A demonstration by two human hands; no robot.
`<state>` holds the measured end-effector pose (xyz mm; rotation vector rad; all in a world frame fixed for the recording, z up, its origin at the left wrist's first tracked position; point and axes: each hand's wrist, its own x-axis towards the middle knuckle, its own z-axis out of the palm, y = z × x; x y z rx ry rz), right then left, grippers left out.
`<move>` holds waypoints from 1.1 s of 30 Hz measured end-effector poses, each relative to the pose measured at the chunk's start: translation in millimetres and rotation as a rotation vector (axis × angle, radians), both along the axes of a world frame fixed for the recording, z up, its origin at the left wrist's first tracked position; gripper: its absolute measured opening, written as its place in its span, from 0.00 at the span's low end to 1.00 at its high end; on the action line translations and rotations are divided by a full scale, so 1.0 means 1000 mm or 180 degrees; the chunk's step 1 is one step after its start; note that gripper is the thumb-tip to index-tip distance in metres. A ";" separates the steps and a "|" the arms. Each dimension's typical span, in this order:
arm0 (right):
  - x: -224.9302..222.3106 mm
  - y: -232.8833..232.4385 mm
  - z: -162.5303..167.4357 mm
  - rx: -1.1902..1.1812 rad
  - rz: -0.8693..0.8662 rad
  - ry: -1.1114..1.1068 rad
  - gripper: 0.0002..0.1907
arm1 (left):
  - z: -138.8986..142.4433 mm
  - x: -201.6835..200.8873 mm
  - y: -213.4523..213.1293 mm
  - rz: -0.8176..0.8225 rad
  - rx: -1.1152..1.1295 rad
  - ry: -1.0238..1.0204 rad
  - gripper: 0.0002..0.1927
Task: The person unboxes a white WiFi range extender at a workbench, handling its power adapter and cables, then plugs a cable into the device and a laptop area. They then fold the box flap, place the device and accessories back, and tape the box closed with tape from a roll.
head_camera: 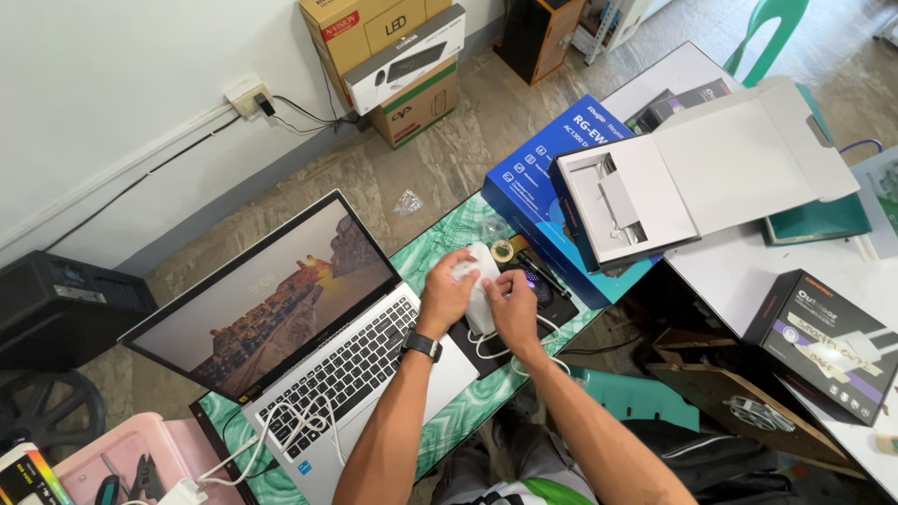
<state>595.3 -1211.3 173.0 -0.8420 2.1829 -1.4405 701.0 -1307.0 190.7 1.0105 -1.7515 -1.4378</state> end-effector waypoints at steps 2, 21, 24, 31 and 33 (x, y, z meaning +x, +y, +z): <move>-0.014 0.003 0.002 0.0105 0.0107 0.0294 0.16 | -0.006 -0.001 -0.005 0.0127 0.0322 0.0309 0.15; -0.114 0.005 0.097 -0.1766 -0.0595 -0.2573 0.25 | 0.062 -0.106 -0.010 0.0469 0.2601 0.3120 0.38; -0.156 0.005 0.100 -0.1963 -0.0650 -0.2595 0.28 | 0.057 -0.133 -0.002 0.0179 0.2159 0.2752 0.38; -0.250 -0.003 0.103 -0.1889 -0.0504 -0.2134 0.28 | 0.066 -0.198 0.022 -0.0511 0.0978 0.1029 0.35; -0.271 -0.007 0.105 -0.1584 -0.0296 -0.1969 0.27 | 0.075 -0.211 0.024 -0.0537 0.0401 0.0110 0.38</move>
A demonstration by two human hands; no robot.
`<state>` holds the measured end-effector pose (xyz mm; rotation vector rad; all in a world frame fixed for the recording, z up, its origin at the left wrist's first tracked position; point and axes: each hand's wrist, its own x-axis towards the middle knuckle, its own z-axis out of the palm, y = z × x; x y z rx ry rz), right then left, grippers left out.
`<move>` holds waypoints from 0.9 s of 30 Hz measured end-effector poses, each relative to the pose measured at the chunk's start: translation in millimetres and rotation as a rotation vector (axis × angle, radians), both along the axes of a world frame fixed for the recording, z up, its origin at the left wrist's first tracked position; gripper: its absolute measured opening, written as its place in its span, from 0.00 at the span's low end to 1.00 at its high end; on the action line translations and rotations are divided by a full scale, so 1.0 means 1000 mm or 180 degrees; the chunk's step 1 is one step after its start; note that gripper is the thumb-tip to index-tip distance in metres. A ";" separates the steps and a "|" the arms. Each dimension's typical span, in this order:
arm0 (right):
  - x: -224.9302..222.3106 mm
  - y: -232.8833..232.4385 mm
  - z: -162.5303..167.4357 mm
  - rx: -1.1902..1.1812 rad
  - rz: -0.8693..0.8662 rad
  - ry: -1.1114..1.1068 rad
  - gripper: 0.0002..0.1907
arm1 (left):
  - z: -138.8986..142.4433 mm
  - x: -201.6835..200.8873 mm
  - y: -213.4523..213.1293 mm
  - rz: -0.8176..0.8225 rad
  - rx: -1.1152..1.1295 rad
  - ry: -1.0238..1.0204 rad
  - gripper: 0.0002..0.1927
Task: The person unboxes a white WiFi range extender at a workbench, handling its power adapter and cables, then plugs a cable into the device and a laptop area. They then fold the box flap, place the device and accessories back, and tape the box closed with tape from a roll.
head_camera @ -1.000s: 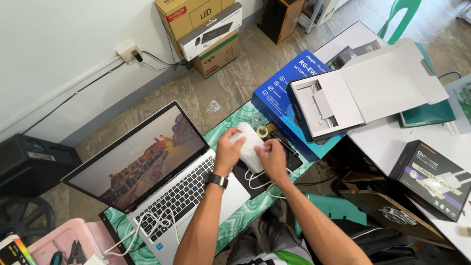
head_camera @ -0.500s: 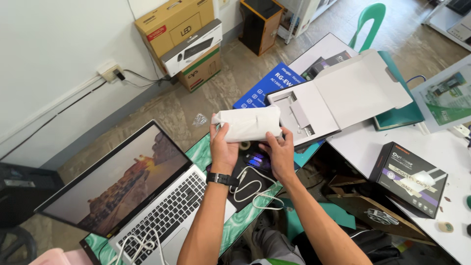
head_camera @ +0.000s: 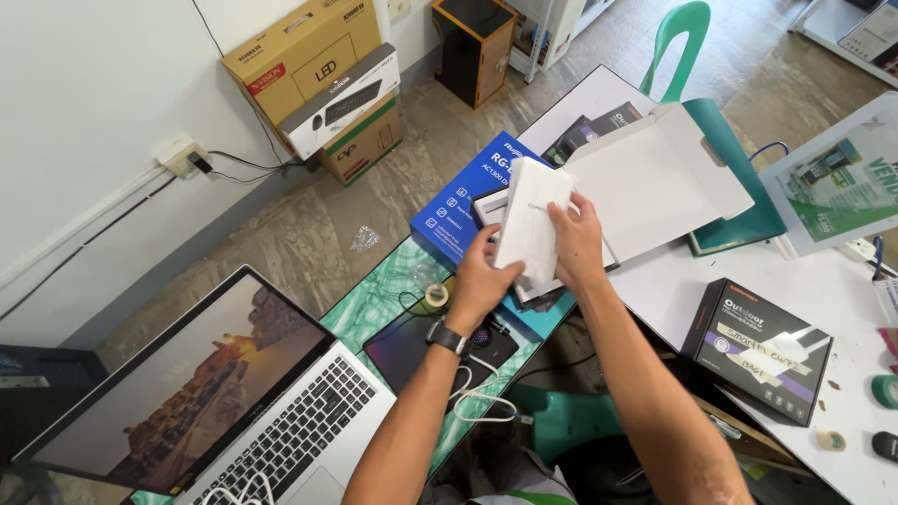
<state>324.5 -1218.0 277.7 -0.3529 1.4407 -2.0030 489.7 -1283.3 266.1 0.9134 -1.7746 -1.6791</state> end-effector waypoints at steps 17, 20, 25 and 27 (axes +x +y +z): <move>-0.023 -0.016 -0.025 0.2614 0.1129 0.2908 0.54 | -0.013 -0.031 0.019 0.0022 -0.0892 -0.0912 0.49; -0.020 -0.019 -0.032 0.2678 0.1157 0.3261 0.55 | -0.019 -0.031 0.015 -0.0037 -0.0710 -0.1088 0.48; -0.012 -0.018 -0.048 0.2579 0.1121 0.3633 0.49 | -0.048 -0.022 0.005 -0.0068 -0.0498 -0.1179 0.39; -0.011 -0.017 -0.054 0.2472 0.1184 0.3815 0.47 | -0.064 -0.022 0.000 0.0049 -0.0374 -0.0842 0.35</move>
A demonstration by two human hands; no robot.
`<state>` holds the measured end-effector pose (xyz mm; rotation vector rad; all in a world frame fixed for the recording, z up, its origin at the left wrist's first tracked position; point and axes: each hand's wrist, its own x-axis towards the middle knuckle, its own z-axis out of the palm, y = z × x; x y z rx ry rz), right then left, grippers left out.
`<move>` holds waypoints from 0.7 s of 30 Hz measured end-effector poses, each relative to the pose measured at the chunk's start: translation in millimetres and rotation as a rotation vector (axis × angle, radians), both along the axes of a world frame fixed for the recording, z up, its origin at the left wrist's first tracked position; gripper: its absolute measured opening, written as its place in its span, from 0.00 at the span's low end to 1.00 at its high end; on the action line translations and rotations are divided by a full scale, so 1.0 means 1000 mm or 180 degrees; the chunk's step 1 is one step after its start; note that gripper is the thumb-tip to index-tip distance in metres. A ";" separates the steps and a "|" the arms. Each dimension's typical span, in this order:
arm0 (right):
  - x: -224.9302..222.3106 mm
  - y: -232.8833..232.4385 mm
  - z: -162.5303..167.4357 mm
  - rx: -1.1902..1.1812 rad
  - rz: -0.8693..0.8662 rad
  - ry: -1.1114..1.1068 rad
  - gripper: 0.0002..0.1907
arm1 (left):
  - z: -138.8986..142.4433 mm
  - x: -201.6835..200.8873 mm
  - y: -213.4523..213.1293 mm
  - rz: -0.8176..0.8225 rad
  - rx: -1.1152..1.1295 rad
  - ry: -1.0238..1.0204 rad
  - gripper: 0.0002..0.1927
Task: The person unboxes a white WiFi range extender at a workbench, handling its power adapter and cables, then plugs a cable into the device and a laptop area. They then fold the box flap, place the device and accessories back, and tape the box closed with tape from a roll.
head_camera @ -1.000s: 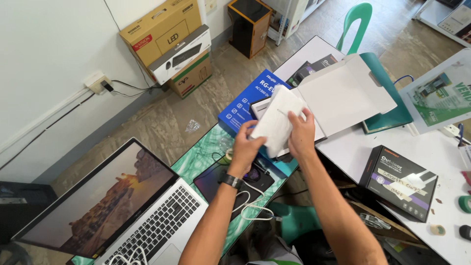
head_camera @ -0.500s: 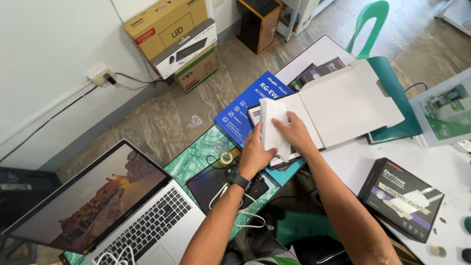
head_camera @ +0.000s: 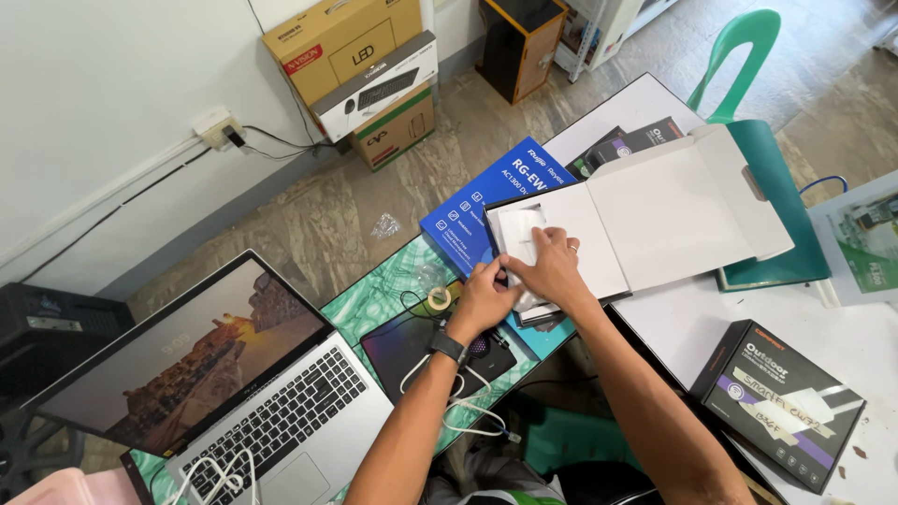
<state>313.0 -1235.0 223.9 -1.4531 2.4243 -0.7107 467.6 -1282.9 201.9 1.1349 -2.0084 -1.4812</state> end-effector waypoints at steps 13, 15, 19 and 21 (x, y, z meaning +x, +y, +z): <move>0.005 0.010 0.013 0.0256 0.0037 0.0474 0.41 | 0.002 0.004 -0.009 -0.0226 -0.0667 -0.0446 0.23; 0.005 0.009 0.014 0.0479 0.0097 0.0260 0.47 | 0.008 0.005 -0.011 -0.0170 -0.0784 -0.0375 0.21; 0.003 0.008 0.018 0.0567 0.0201 0.0336 0.46 | 0.016 0.006 -0.016 -0.0006 -0.0908 -0.0113 0.20; 0.002 0.009 0.021 0.0528 0.0113 0.0347 0.44 | 0.018 0.002 -0.020 0.0119 -0.0964 -0.0061 0.15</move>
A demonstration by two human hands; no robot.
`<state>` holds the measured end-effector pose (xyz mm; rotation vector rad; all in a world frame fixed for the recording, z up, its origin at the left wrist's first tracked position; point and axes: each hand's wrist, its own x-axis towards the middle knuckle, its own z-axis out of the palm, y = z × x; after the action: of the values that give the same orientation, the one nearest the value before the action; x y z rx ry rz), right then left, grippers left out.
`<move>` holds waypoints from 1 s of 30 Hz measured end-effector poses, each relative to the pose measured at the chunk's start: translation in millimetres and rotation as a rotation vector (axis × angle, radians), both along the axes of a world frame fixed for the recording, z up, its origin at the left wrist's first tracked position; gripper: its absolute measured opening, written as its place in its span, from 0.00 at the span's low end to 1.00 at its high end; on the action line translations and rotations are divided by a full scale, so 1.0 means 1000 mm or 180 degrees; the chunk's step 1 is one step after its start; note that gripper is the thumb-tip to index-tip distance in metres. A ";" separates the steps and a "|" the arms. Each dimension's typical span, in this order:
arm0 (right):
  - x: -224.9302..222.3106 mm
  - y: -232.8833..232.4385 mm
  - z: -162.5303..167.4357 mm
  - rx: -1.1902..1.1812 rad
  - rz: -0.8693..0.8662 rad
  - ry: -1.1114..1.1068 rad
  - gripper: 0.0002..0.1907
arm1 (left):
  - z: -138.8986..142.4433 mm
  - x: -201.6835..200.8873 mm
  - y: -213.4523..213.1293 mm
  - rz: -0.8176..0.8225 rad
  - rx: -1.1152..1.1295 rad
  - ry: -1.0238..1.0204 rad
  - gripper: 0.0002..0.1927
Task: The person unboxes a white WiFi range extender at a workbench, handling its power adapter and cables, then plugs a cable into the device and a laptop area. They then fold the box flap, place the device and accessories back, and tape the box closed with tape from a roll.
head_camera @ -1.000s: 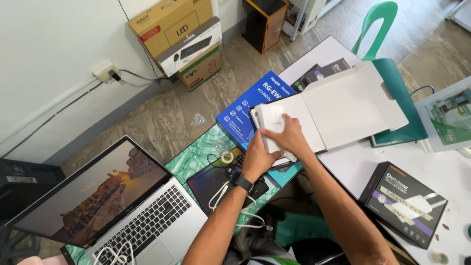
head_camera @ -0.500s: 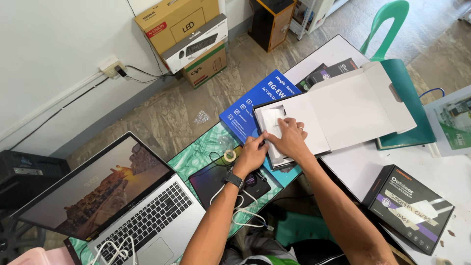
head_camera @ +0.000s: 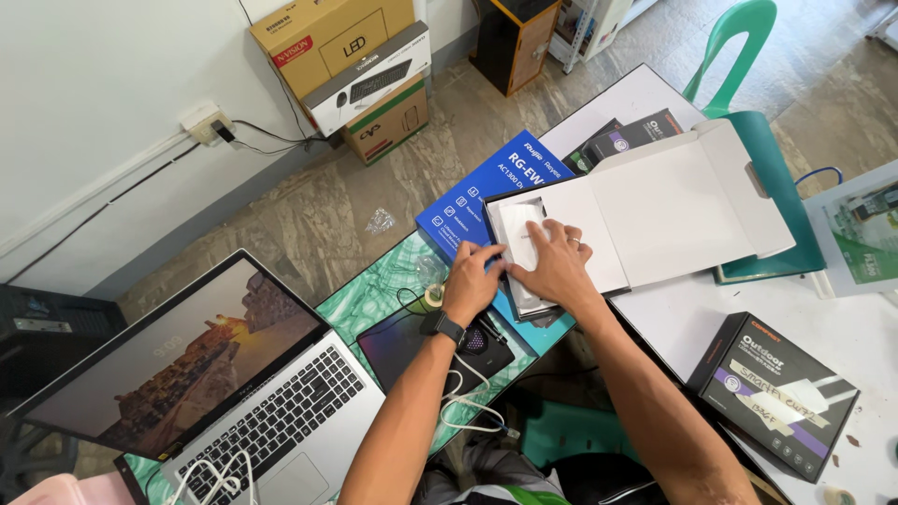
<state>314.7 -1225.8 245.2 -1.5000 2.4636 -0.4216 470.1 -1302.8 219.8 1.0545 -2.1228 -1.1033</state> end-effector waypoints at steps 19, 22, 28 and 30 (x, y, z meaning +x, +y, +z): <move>0.011 -0.005 -0.020 -0.0595 -0.0015 -0.0526 0.44 | -0.023 -0.032 -0.025 0.0359 0.0104 -0.0104 0.25; 0.012 -0.004 -0.020 -0.0502 -0.0076 -0.0408 0.43 | -0.006 -0.031 -0.020 0.0322 -0.0145 -0.0433 0.25; 0.004 -0.008 0.001 -0.0177 -0.0084 -0.0165 0.47 | -0.002 -0.026 -0.025 0.0220 -0.0068 -0.0917 0.17; -0.005 -0.014 0.009 -0.0058 0.0014 -0.0212 0.51 | -0.015 -0.034 -0.027 0.0158 -0.0132 -0.0306 0.18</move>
<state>309.7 -1240.2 253.9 -1.4734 2.4114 -0.4865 435.8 -1329.8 205.3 1.1556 -2.1720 -0.9996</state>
